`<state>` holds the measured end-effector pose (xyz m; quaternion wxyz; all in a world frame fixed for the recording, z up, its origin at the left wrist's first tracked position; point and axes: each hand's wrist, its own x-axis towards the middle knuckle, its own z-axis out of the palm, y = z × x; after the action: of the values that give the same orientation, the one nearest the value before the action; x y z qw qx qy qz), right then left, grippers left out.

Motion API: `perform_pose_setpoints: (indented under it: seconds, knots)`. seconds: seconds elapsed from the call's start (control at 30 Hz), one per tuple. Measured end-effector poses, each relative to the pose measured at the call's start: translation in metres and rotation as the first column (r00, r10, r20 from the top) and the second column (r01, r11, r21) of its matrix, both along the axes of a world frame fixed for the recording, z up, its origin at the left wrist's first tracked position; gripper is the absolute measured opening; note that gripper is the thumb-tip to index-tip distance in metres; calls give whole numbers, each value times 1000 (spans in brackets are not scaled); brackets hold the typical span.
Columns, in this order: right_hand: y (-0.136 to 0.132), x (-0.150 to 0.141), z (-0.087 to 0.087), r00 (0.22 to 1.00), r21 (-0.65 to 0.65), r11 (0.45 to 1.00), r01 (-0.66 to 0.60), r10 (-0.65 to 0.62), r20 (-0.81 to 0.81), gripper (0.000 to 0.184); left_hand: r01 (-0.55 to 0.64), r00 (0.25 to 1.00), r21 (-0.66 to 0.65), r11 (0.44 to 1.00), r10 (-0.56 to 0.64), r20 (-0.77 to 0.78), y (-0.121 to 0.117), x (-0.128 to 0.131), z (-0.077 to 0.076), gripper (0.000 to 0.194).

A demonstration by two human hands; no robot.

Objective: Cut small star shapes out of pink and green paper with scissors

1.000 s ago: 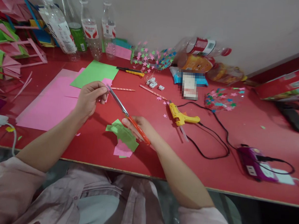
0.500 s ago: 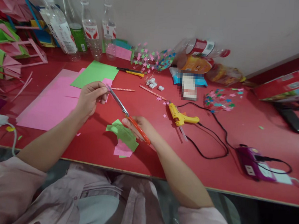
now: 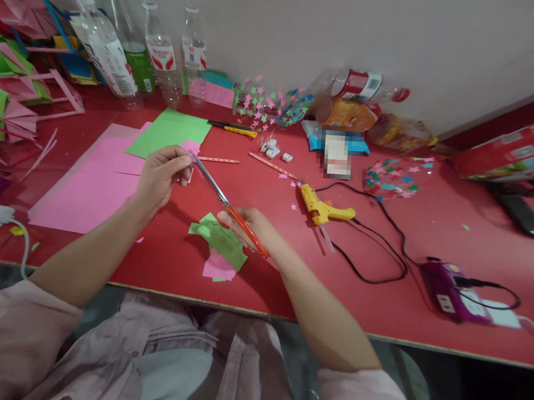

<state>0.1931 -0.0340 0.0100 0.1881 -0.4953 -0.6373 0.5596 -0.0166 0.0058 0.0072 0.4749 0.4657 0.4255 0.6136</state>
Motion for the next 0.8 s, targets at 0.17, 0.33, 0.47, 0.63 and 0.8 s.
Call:
perform_pose_setpoints:
  seconds: [0.17,0.33,0.47,0.63,0.8]
  knots:
    - [1,1,-2,1000,-16,1000,0,0,-23,55,6,1000,-5,1000,-6,4,0,0,-1,12]
    - [3,2,-5,999,-36,999,-14,13,-36,55,14,1000,-5,1000,-14,21,0,1,-2,12]
    - [5,4,-9,998,-51,998,-41,39,-50,54,16,1000,-19,1000,-16,8,1,-1,-2,14]
    - [7,4,-10,998,-67,996,-60,58,-34,53,-39,999,-9,999,39,2,3,-4,-2,10]
    - [5,4,-8,996,-60,995,-80,78,-47,50,-34,999,4,999,34,13,2,0,-2,10]
